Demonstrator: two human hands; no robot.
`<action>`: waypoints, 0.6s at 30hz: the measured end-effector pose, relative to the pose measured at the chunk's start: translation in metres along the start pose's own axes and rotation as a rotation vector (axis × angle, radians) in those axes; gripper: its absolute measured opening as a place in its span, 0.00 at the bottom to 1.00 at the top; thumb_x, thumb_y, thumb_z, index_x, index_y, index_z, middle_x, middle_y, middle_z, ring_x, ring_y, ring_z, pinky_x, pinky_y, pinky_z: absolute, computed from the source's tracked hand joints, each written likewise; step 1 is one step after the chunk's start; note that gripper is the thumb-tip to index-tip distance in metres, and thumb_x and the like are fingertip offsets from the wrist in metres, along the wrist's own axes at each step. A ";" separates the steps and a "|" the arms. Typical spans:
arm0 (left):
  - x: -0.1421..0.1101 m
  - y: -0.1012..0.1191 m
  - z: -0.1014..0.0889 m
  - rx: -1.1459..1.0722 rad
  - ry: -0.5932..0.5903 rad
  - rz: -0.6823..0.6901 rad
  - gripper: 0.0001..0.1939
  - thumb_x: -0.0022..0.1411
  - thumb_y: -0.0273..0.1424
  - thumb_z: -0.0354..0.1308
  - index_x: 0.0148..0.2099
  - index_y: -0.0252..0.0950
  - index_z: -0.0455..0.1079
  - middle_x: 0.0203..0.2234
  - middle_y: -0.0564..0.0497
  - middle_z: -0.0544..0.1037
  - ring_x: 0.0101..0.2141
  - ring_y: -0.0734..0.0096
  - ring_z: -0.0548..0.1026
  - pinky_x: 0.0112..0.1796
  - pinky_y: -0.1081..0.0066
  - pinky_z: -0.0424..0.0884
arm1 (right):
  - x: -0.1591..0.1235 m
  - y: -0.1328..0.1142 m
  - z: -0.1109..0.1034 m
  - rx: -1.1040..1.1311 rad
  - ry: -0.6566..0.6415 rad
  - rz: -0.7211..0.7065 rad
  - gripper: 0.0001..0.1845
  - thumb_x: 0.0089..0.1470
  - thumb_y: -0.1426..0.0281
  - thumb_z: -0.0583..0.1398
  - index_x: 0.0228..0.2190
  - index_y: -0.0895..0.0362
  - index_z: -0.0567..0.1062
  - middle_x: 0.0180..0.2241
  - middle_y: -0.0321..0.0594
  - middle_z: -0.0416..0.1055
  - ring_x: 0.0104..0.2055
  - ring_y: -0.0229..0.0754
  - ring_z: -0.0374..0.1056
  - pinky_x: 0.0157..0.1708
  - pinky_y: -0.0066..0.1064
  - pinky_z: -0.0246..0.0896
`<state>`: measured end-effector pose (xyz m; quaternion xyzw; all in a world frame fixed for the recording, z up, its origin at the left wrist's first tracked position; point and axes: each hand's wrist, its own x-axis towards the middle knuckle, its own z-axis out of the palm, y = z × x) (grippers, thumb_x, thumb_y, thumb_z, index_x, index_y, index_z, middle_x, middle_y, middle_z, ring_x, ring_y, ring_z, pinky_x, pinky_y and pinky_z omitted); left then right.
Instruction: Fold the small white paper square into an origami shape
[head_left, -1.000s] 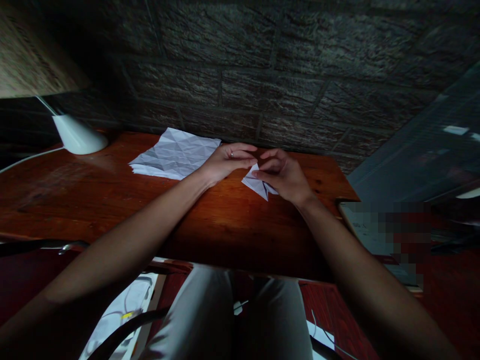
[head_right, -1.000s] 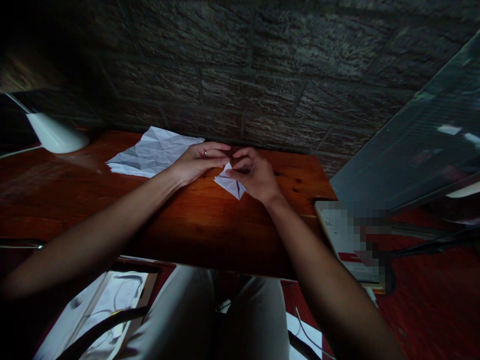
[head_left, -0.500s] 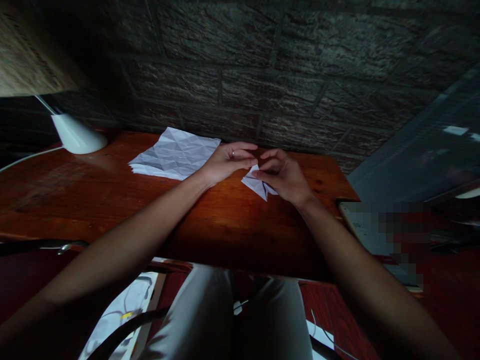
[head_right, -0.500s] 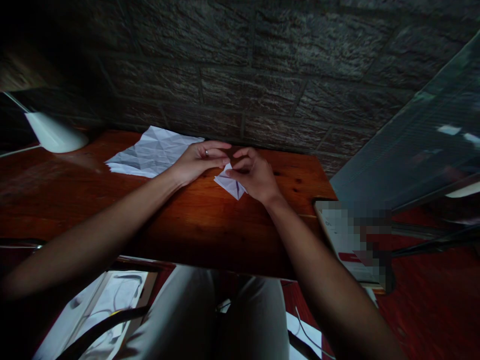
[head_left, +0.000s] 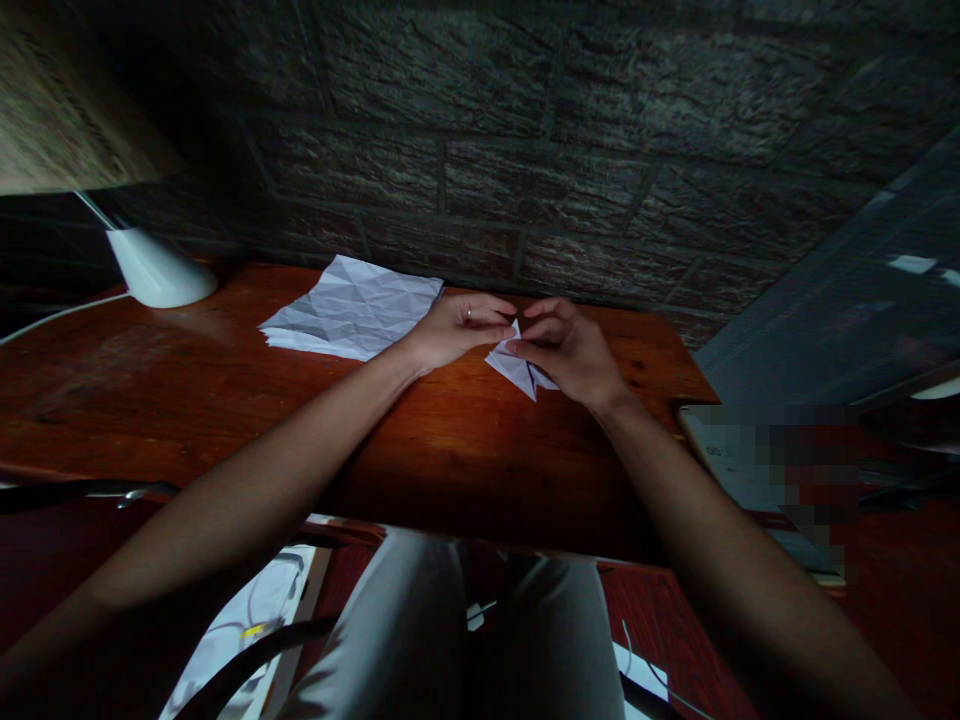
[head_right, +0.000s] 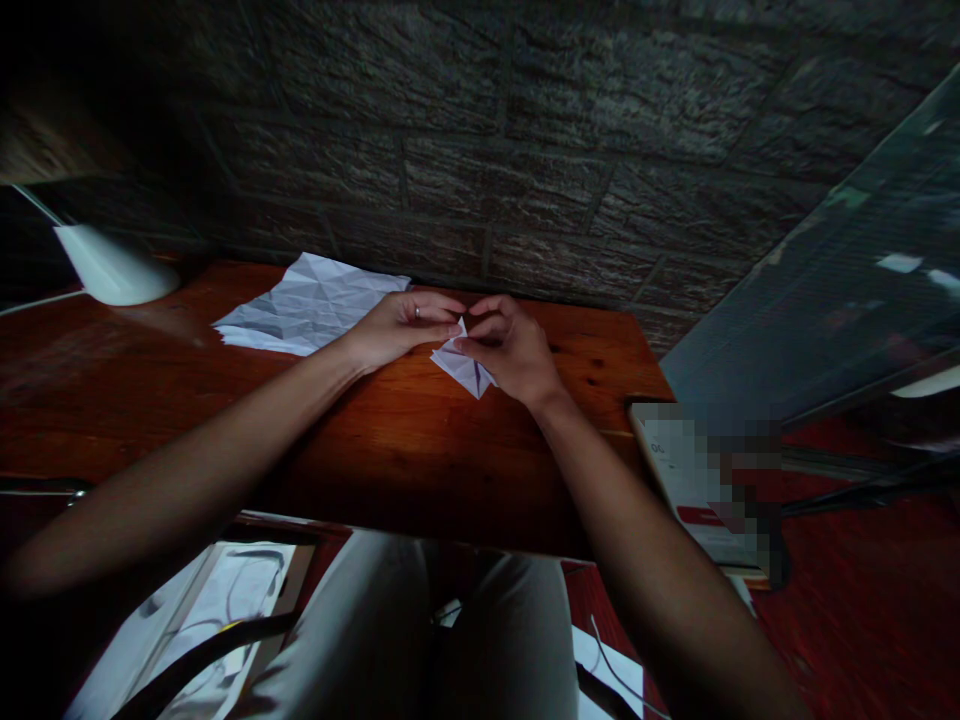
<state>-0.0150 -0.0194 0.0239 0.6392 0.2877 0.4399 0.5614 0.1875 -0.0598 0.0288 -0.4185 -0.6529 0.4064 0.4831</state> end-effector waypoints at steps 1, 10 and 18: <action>0.000 -0.001 0.000 0.007 0.003 0.004 0.23 0.50 0.32 0.78 0.48 0.33 0.81 0.37 0.47 0.87 0.39 0.65 0.84 0.50 0.59 0.77 | 0.000 0.000 0.000 -0.003 0.001 0.004 0.30 0.39 0.57 0.79 0.39 0.49 0.71 0.29 0.31 0.80 0.33 0.46 0.79 0.39 0.41 0.73; 0.000 -0.001 0.001 0.004 0.019 0.075 0.23 0.49 0.32 0.79 0.49 0.34 0.81 0.37 0.49 0.87 0.39 0.66 0.84 0.49 0.61 0.78 | 0.000 -0.001 -0.001 0.039 -0.020 0.010 0.30 0.40 0.56 0.79 0.39 0.49 0.71 0.30 0.32 0.81 0.33 0.45 0.78 0.40 0.40 0.73; 0.001 -0.002 0.000 0.009 0.008 0.100 0.24 0.51 0.37 0.79 0.49 0.36 0.81 0.38 0.48 0.87 0.39 0.66 0.84 0.46 0.64 0.78 | 0.000 0.001 0.001 -0.029 -0.026 -0.007 0.30 0.41 0.56 0.78 0.40 0.50 0.72 0.29 0.31 0.80 0.35 0.46 0.79 0.44 0.42 0.74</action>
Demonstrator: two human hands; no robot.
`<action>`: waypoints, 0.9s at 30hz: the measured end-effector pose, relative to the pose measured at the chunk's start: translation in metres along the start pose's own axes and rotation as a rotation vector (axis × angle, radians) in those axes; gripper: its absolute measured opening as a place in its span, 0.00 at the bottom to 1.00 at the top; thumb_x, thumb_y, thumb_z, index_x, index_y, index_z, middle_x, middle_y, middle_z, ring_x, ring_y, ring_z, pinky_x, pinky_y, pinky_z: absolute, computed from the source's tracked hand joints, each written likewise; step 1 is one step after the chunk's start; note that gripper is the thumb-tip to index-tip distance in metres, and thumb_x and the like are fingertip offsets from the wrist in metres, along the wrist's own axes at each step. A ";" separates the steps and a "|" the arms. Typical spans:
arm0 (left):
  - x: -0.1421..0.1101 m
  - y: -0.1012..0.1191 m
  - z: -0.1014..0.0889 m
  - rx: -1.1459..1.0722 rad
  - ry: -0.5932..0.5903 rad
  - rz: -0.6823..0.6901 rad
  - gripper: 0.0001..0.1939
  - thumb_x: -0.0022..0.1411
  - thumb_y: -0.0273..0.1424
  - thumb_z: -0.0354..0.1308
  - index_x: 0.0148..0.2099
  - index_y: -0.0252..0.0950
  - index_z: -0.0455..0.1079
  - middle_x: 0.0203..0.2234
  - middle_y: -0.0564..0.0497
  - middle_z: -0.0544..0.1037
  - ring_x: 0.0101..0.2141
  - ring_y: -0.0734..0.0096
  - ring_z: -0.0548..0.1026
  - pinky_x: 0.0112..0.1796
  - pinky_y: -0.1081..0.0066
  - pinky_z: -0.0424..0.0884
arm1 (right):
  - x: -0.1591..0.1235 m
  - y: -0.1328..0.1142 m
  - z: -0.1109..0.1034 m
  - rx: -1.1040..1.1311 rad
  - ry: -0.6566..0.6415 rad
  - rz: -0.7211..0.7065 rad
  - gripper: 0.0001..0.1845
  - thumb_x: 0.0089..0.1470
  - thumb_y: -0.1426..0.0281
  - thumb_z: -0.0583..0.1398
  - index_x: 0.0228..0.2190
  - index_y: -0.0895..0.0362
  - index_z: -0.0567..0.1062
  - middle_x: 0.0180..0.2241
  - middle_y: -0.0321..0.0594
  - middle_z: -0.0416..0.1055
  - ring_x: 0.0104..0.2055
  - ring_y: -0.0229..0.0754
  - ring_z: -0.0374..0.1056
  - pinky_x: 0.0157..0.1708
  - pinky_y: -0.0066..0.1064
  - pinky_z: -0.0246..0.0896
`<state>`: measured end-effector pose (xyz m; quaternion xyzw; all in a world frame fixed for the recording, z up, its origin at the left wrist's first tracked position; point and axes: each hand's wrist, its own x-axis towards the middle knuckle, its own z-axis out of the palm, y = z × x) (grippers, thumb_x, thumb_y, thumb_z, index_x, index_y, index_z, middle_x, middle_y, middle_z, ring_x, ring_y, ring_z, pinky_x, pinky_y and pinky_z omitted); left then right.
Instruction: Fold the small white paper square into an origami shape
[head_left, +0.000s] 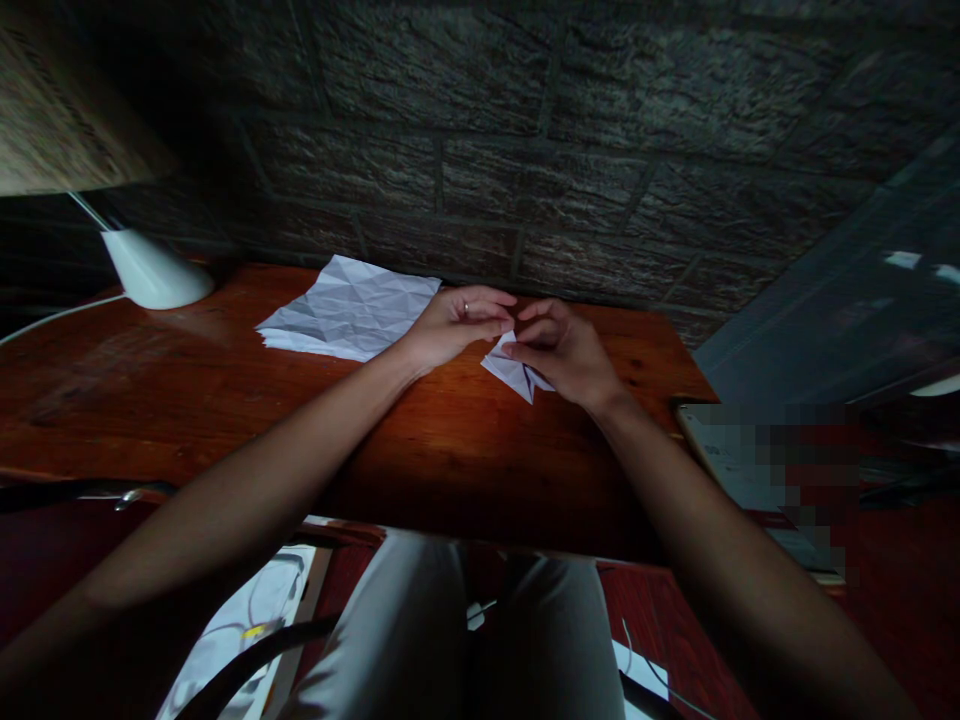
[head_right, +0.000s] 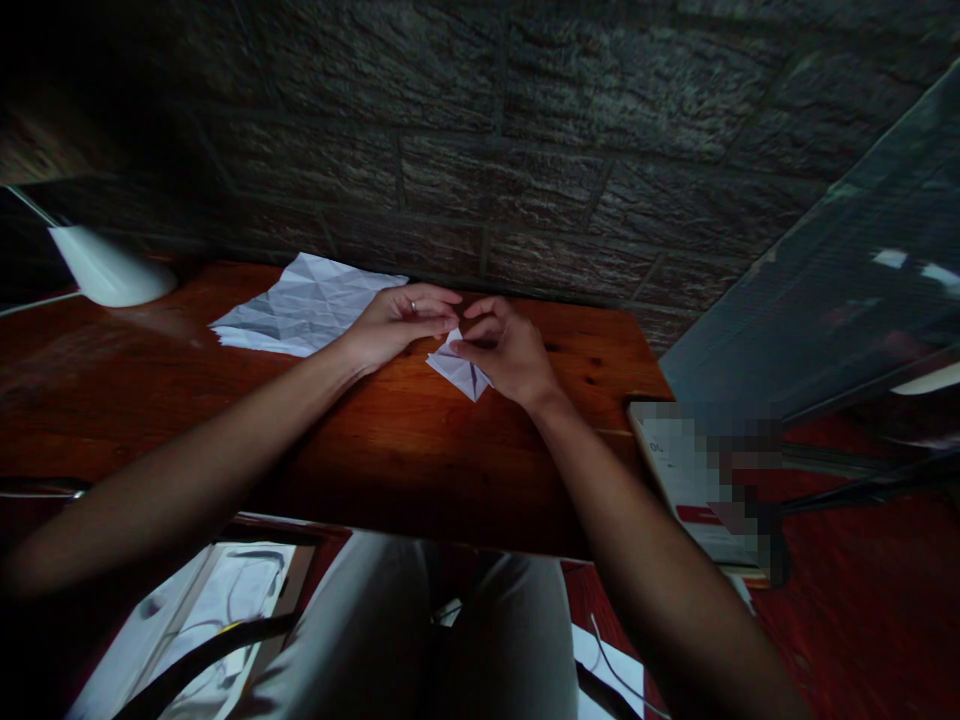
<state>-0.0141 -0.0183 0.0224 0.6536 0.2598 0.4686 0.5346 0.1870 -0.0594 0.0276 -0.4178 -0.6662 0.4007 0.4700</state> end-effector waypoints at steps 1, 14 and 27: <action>0.000 0.000 0.000 -0.001 -0.005 0.000 0.23 0.51 0.38 0.79 0.48 0.36 0.81 0.38 0.48 0.87 0.40 0.65 0.84 0.46 0.64 0.78 | 0.000 0.000 0.000 -0.001 0.003 0.001 0.30 0.40 0.56 0.78 0.40 0.50 0.72 0.29 0.31 0.80 0.35 0.46 0.79 0.44 0.42 0.74; 0.000 -0.001 0.001 0.035 -0.037 -0.015 0.26 0.52 0.35 0.78 0.52 0.34 0.78 0.37 0.48 0.86 0.39 0.65 0.84 0.47 0.62 0.77 | 0.000 -0.001 -0.001 0.028 0.032 0.016 0.31 0.40 0.54 0.78 0.40 0.49 0.71 0.30 0.33 0.80 0.34 0.46 0.78 0.41 0.42 0.74; 0.000 0.000 0.003 0.036 0.009 -0.015 0.24 0.53 0.42 0.77 0.48 0.34 0.81 0.41 0.46 0.86 0.40 0.66 0.82 0.47 0.62 0.77 | 0.000 -0.006 -0.002 0.072 0.034 0.016 0.30 0.39 0.55 0.79 0.38 0.49 0.72 0.30 0.33 0.81 0.35 0.47 0.79 0.41 0.43 0.75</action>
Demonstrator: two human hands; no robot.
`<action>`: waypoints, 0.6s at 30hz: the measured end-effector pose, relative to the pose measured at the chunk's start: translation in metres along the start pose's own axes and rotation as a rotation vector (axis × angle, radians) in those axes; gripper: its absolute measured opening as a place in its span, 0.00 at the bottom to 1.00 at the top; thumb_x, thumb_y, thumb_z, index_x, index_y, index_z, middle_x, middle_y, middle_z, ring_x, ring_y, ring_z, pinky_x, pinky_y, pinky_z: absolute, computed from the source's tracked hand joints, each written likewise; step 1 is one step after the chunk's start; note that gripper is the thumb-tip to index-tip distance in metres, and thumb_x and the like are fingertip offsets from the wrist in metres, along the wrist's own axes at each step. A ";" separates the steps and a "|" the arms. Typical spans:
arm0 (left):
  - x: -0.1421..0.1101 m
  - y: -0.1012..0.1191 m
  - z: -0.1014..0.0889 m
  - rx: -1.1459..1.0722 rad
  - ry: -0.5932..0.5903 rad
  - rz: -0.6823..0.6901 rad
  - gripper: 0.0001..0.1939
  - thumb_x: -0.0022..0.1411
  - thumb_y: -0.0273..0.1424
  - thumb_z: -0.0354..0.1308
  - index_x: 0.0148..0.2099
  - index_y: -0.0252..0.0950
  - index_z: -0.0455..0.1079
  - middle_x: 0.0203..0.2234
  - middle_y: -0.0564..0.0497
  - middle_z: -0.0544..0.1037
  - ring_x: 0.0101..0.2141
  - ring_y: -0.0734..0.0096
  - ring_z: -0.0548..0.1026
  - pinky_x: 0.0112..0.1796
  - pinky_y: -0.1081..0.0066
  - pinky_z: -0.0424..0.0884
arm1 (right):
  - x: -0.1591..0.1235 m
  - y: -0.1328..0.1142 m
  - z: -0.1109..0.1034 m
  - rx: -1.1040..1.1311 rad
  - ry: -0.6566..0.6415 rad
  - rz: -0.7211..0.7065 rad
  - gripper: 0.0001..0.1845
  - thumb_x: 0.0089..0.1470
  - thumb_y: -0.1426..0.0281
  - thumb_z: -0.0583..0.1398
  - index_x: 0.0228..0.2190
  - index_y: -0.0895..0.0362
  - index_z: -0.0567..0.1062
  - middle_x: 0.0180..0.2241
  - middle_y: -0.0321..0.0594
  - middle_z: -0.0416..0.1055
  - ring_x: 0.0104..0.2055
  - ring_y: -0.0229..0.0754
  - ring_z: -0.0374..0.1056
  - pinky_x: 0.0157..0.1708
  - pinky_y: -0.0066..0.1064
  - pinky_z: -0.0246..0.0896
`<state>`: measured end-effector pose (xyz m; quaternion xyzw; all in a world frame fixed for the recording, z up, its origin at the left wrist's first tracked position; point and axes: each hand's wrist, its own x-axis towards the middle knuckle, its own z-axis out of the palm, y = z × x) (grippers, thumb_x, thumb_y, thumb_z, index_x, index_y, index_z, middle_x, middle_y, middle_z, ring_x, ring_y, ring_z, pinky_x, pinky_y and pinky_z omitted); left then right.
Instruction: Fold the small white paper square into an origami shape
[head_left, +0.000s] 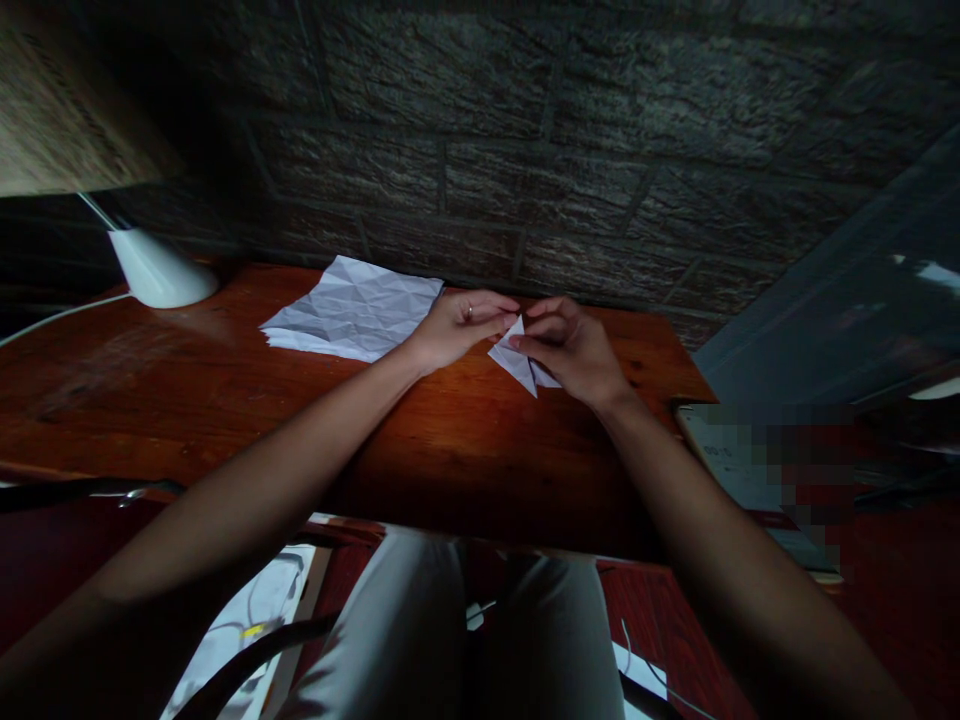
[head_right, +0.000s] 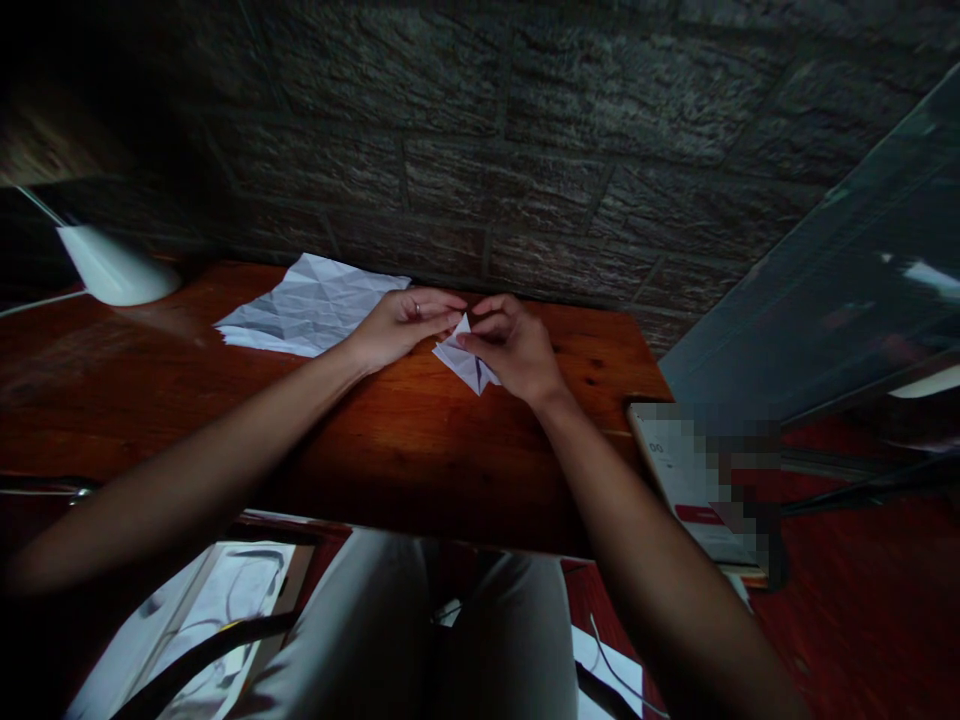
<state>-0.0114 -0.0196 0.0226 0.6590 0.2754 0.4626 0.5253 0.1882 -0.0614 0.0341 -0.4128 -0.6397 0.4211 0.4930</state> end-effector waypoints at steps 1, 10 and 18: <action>0.000 0.000 -0.001 0.005 -0.001 -0.020 0.24 0.53 0.41 0.77 0.48 0.34 0.81 0.41 0.46 0.86 0.40 0.66 0.82 0.47 0.62 0.77 | 0.000 0.000 0.000 -0.003 0.002 -0.001 0.29 0.40 0.54 0.79 0.38 0.49 0.73 0.30 0.34 0.81 0.36 0.48 0.80 0.42 0.43 0.75; -0.002 -0.001 -0.006 0.103 -0.044 -0.130 0.14 0.54 0.36 0.74 0.42 0.36 0.84 0.39 0.47 0.85 0.40 0.67 0.80 0.47 0.64 0.74 | 0.001 0.006 -0.003 -0.039 0.023 -0.007 0.25 0.43 0.53 0.77 0.39 0.52 0.79 0.34 0.38 0.83 0.39 0.48 0.80 0.48 0.45 0.75; -0.003 -0.002 -0.004 0.093 -0.063 -0.173 0.14 0.54 0.37 0.73 0.40 0.36 0.82 0.35 0.48 0.84 0.37 0.69 0.79 0.41 0.66 0.73 | -0.001 0.006 -0.003 -0.169 0.005 -0.079 0.09 0.55 0.60 0.69 0.33 0.52 0.82 0.36 0.39 0.84 0.38 0.46 0.79 0.46 0.43 0.74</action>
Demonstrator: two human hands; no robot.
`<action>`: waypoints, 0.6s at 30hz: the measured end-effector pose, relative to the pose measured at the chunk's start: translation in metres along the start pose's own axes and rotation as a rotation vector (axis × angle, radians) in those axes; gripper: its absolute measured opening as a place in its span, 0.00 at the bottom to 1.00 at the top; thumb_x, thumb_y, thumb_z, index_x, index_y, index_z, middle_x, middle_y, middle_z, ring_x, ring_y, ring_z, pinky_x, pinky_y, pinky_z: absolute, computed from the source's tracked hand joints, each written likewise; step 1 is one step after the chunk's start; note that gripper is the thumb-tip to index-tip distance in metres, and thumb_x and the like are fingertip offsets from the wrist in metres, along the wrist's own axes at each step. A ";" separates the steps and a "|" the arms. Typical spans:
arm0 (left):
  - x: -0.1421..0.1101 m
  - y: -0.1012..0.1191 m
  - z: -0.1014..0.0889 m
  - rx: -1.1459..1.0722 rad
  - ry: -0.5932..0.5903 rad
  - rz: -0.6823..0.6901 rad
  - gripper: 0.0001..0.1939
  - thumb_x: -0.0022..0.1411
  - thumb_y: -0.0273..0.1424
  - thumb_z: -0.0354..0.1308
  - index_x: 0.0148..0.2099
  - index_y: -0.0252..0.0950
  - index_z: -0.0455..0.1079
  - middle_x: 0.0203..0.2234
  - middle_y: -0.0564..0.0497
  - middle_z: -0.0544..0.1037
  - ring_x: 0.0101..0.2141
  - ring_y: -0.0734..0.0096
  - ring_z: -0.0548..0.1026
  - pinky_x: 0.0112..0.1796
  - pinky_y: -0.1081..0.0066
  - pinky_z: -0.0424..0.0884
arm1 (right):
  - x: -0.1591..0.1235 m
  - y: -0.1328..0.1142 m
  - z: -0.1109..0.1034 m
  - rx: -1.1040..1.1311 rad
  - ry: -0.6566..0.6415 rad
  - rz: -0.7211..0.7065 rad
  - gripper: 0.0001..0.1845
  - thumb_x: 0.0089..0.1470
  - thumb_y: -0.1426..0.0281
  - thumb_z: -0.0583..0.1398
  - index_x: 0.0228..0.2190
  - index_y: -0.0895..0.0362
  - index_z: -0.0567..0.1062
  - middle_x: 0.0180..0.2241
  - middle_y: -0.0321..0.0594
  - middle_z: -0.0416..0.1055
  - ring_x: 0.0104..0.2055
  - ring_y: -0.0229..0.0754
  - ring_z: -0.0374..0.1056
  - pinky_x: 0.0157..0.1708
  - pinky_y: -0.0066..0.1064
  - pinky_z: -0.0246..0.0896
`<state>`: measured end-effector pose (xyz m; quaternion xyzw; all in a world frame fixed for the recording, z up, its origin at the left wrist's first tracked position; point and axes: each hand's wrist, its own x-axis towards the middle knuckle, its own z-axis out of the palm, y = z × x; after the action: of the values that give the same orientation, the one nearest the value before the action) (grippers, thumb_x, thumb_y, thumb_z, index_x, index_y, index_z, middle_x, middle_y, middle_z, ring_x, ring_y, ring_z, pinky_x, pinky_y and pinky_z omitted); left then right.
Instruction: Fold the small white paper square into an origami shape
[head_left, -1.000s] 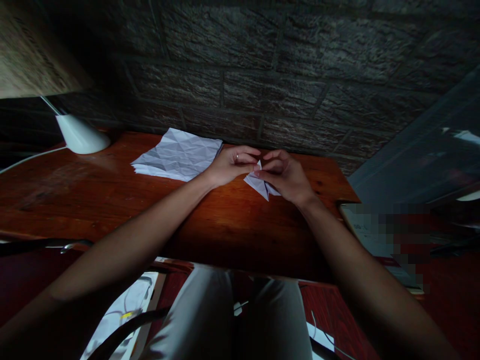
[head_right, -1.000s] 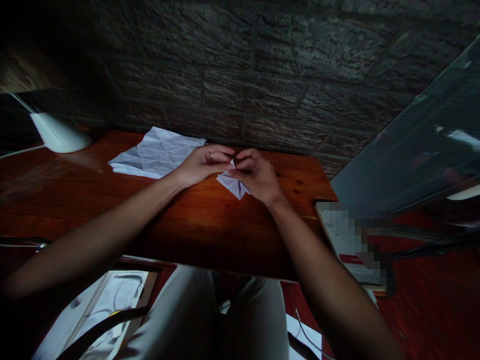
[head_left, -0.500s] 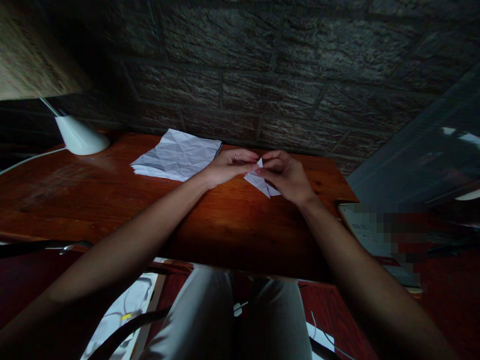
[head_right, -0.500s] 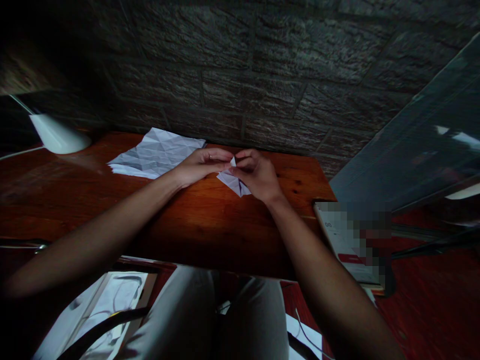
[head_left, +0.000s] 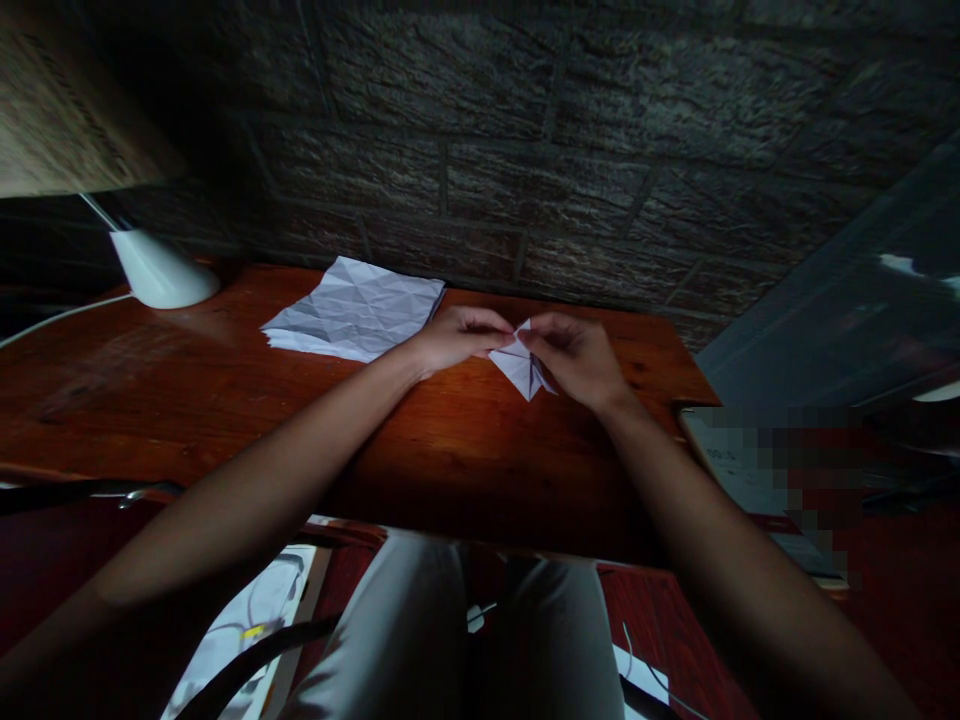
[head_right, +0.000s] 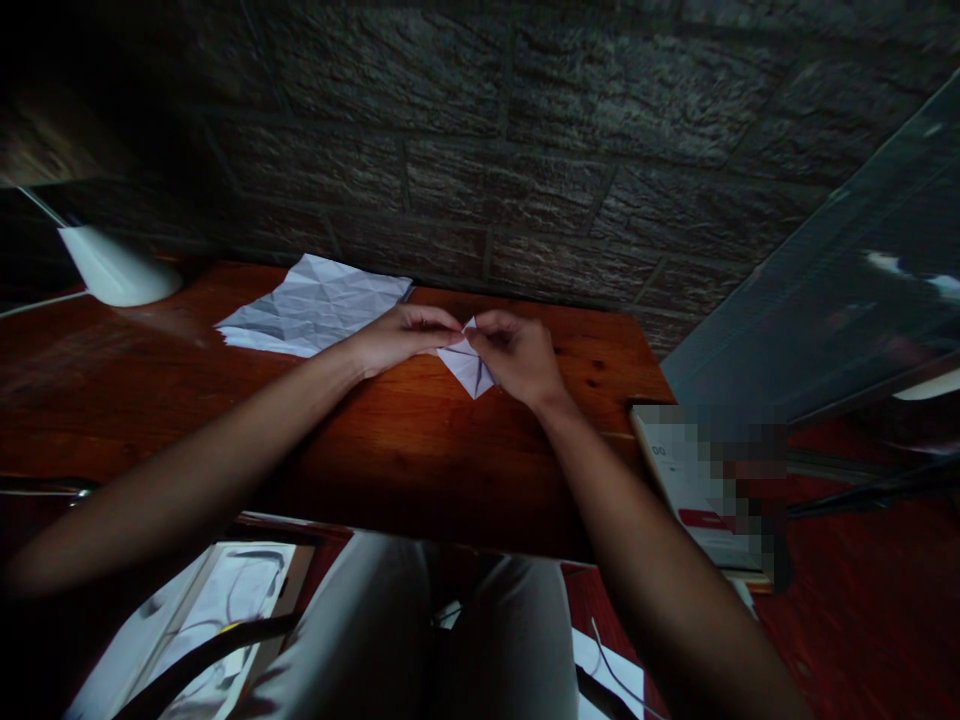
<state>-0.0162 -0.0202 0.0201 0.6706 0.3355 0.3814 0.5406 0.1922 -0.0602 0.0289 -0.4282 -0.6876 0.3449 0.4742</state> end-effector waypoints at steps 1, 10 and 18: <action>0.000 0.000 0.000 -0.002 0.000 0.007 0.13 0.53 0.37 0.73 0.39 0.36 0.82 0.35 0.48 0.84 0.36 0.69 0.79 0.41 0.66 0.73 | 0.000 0.000 0.000 -0.024 0.004 -0.005 0.08 0.55 0.60 0.69 0.33 0.52 0.81 0.35 0.40 0.84 0.37 0.46 0.79 0.45 0.43 0.74; 0.002 0.000 0.002 0.057 0.015 0.054 0.11 0.55 0.34 0.71 0.39 0.34 0.82 0.36 0.47 0.84 0.38 0.67 0.79 0.46 0.61 0.74 | -0.001 0.001 0.000 -0.114 0.047 -0.054 0.05 0.56 0.65 0.66 0.36 0.52 0.81 0.34 0.38 0.84 0.37 0.46 0.79 0.45 0.43 0.73; 0.001 0.000 0.005 0.060 0.035 0.054 0.12 0.54 0.36 0.72 0.39 0.35 0.83 0.34 0.49 0.84 0.34 0.70 0.78 0.40 0.66 0.73 | -0.002 -0.002 0.001 -0.160 0.044 -0.062 0.06 0.58 0.65 0.64 0.35 0.51 0.83 0.35 0.39 0.84 0.38 0.47 0.80 0.44 0.42 0.73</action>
<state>-0.0117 -0.0217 0.0199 0.6884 0.3382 0.3973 0.5038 0.1909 -0.0632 0.0298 -0.4508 -0.7153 0.2644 0.4638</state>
